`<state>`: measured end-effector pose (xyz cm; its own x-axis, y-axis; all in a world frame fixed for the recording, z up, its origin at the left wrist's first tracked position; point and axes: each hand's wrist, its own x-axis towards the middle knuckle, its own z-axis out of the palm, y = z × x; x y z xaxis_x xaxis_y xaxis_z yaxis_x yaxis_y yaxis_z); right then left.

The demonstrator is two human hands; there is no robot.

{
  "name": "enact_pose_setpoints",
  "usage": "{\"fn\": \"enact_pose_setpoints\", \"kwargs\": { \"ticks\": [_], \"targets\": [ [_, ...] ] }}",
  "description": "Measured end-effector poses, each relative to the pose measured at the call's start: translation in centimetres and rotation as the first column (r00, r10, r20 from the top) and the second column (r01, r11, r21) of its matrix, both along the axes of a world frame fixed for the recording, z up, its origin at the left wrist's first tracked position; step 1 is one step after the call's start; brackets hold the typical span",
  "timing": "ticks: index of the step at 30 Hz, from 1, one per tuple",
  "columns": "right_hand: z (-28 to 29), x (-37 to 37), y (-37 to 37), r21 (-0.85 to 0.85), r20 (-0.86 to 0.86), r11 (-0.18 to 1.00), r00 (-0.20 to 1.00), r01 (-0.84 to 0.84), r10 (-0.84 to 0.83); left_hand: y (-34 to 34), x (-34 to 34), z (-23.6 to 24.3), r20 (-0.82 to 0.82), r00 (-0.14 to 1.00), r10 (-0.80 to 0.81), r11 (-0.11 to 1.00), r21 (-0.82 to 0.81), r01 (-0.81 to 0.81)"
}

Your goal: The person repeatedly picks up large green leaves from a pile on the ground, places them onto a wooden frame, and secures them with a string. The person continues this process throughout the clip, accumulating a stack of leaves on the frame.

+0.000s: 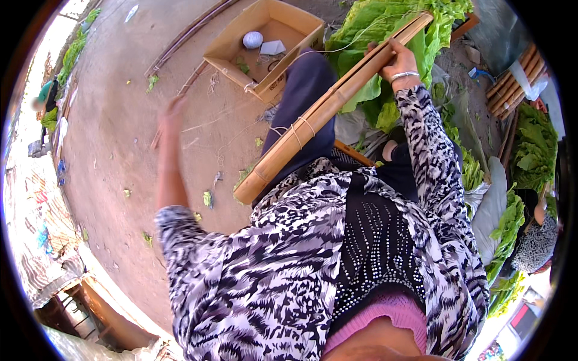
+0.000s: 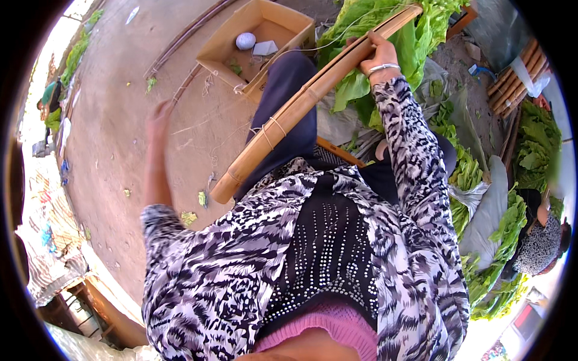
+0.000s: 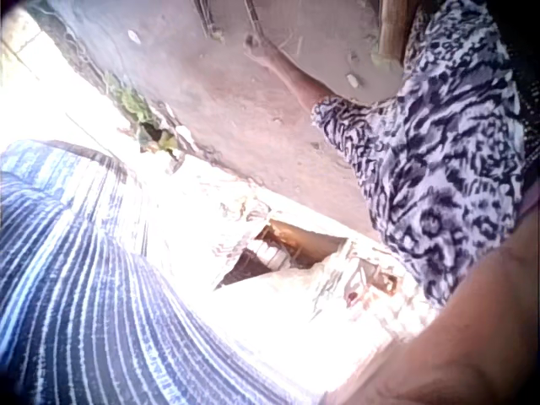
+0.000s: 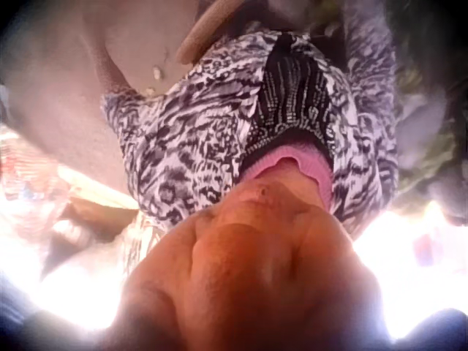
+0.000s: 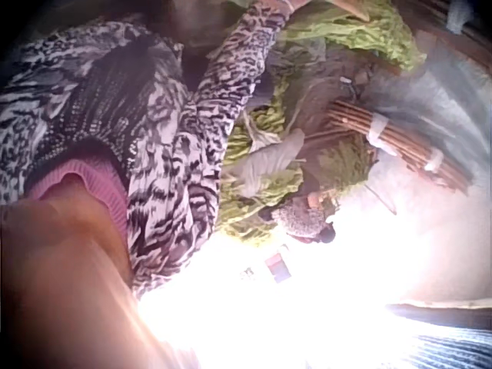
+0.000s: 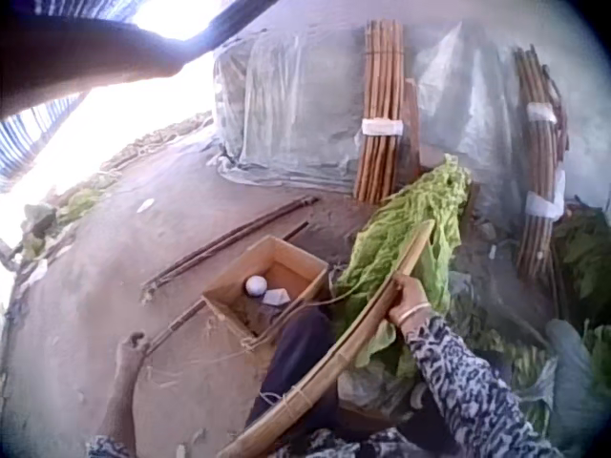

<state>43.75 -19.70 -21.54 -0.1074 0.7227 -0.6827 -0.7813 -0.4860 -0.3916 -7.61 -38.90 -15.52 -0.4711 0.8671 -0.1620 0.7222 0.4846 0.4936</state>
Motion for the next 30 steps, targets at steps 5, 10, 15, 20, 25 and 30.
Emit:
{"fn": "enact_pose_setpoints", "kwargs": {
  "ticks": [5, 10, 15, 20, 25, 30],
  "targets": [
    [1.2, -1.6, -2.4, -0.070, 0.028, 0.997, 1.000, -0.013, 0.015, -0.9, 22.7, 3.1, 0.815, 0.475, -0.331, 0.935, 0.216, 0.281],
    [2.1, -1.6, -2.3, -0.017, -0.062, 0.999, 0.997, -0.041, 0.040, -2.6, 19.6, 3.4, 0.788, 0.580, -0.206, 0.834, -0.168, 0.525],
    [1.3, -1.4, 0.1, -0.151, 0.006, 0.986, 0.997, 0.075, -0.075, -8.7, 14.5, -0.5, 0.686, 0.692, -0.224, 0.641, -0.431, 0.635],
    [-2.0, 1.7, -0.4, -0.158, 0.040, 0.984, 0.996, 0.081, -0.076, -12.1, 12.3, 0.0, 0.559, 0.828, 0.038, 0.422, -0.760, 0.494],
    [-1.9, 0.5, -0.6, -0.228, 0.015, 0.970, 0.996, 0.086, -0.084, -31.2, -4.2, -5.1, 0.088, 0.942, 0.324, 0.127, -0.991, 0.049],
    [-3.7, 1.6, 0.6, -0.184, -0.026, 0.977, 0.994, 0.104, -0.111, -38.6, -9.1, 9.3, -0.128, 0.336, 0.933, 0.290, -0.284, -0.914]
  ]
}}
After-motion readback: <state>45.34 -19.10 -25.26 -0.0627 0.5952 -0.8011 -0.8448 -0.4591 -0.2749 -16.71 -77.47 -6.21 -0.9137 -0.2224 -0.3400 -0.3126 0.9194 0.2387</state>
